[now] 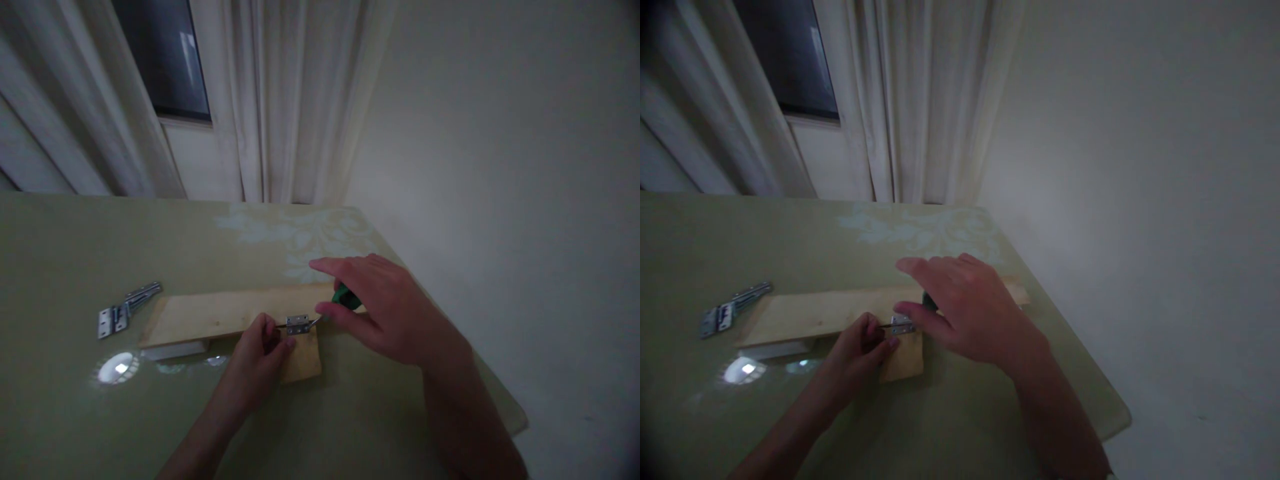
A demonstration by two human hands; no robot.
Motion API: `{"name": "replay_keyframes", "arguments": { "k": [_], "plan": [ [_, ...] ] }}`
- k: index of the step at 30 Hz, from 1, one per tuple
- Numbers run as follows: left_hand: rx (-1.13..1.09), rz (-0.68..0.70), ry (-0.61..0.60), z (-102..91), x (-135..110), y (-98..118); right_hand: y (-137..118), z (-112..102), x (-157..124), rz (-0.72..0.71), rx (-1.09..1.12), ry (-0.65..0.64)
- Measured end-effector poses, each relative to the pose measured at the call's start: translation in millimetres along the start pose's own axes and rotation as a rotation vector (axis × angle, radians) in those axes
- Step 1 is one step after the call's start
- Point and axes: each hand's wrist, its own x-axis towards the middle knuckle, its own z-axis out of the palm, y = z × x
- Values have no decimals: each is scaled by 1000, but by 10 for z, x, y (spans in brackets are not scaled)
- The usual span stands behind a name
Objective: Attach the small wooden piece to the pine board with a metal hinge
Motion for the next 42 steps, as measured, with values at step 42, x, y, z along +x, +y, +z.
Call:
{"name": "replay_keyframes", "arguments": {
  "k": [42],
  "plan": [
    [-1, 7, 2, -3, 8, 8, 106, 103, 56, -165, 131, 60]
  ]
}}
